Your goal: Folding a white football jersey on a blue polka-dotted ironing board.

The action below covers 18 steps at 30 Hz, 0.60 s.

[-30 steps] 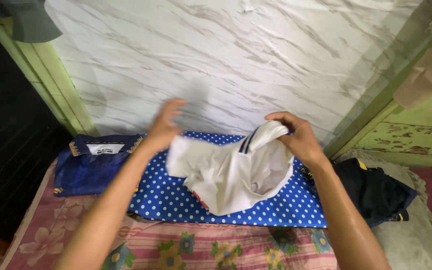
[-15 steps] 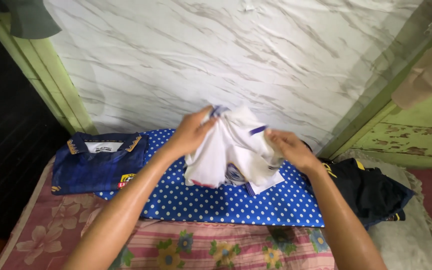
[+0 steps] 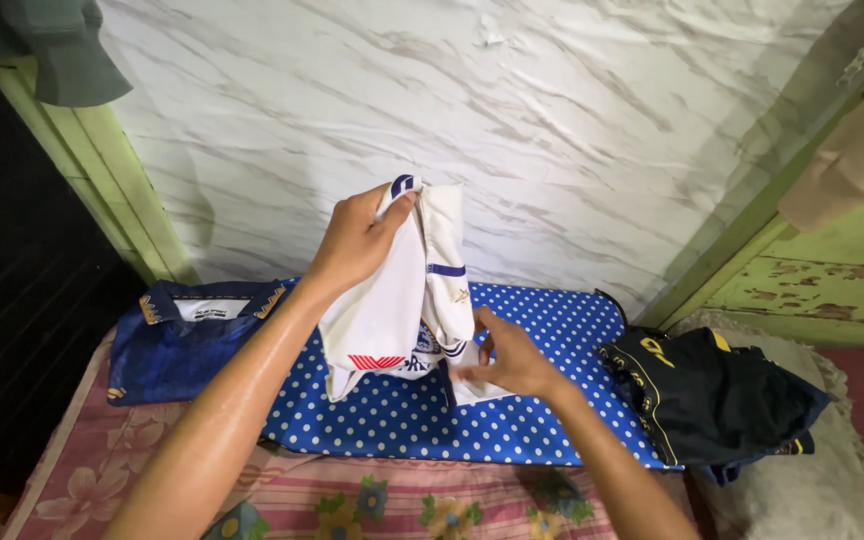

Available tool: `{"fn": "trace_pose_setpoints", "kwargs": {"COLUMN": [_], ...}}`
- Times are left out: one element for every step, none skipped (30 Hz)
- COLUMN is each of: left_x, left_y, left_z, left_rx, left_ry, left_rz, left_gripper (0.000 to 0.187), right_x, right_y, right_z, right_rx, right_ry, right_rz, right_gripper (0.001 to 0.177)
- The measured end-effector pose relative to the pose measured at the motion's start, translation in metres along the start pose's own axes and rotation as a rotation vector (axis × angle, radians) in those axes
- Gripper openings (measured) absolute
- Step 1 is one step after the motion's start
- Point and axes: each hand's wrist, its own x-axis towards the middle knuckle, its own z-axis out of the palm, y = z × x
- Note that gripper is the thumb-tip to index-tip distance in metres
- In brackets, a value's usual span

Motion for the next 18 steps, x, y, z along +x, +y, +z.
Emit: {"fn": "trace_pose_setpoints", "kwargs": {"left_x": [0.001,0.002,0.003,0.005,0.007,0.009,0.011,0.012,0.015,0.019,0.022,0.026,0.029,0.032,0.035,0.039,0.042,0.046], "left_y": [-0.002,-0.003,-0.005,-0.010,-0.014,-0.019,-0.018,-0.017,-0.015,-0.021,-0.026,-0.032,-0.033,-0.034,-0.035,-0.030,-0.025,-0.020], "left_z": [-0.001,-0.002,-0.004,-0.010,-0.015,-0.020,-0.027,-0.033,-0.040,-0.042,-0.044,-0.046,-0.047,-0.049,-0.052,-0.057,-0.061,-0.066], "left_rx": [0.001,-0.009,-0.018,-0.015,-0.043,-0.070,-0.072,0.085,0.242,0.241,0.332,0.423,0.421,0.408,0.396,0.395,0.341,0.287], "left_ry": [0.000,-0.004,-0.009,-0.009,-0.005,-0.003,-0.004,-0.043,-0.082,-0.081,-0.111,-0.141,-0.142,-0.113,-0.082,-0.082,-0.065,-0.049], "left_rz": [-0.001,0.033,0.068,0.067,0.166,0.266,0.266,0.158,0.054,0.059,0.133,0.207,0.207,0.210,0.213,0.213,0.177,0.141], "left_gripper": [0.031,0.030,0.030,0.030,0.030,0.030,0.030,0.029,0.029,0.029,0.029,0.028,0.028,0.026,0.025,0.025,0.025,0.026], "right_x": [0.006,0.013,0.020,0.023,0.027,0.031,0.027,0.024,0.022,0.020,0.018,0.016,0.014,0.012,0.012,0.006,0.002,-0.003], "right_y": [0.020,0.040,0.060,0.077,0.094,0.112,0.097,0.083,0.068,0.049,0.031,0.013,0.011,0.010,0.008,-0.007,-0.022,-0.037], "right_z": [0.005,0.009,0.015,0.005,-0.006,-0.017,-0.040,-0.063,-0.088,-0.104,-0.119,-0.133,-0.144,-0.154,-0.164,-0.168,-0.172,-0.176], "right_rx": [0.000,-0.124,-0.246,-0.244,-0.139,-0.033,-0.034,0.096,0.226,0.224,0.157,0.090,0.089,-0.049,-0.189,-0.190,-0.325,-0.462], "right_ry": [-0.001,0.111,0.223,0.223,0.318,0.410,0.411,0.496,0.583,0.587,0.647,0.706,0.707,0.795,0.878,0.877,0.946,1.010], "right_rz": [0.000,-0.079,-0.159,-0.160,-0.013,0.135,0.137,0.148,0.154,0.153,0.113,0.072,0.074,-0.038,-0.153,-0.154,-0.236,-0.319], "right_gripper": [0.074,0.060,0.048,0.048,0.033,0.023,0.023,0.022,0.024,0.024,0.024,0.025,0.025,0.021,0.017,0.017,0.015,0.016]}}
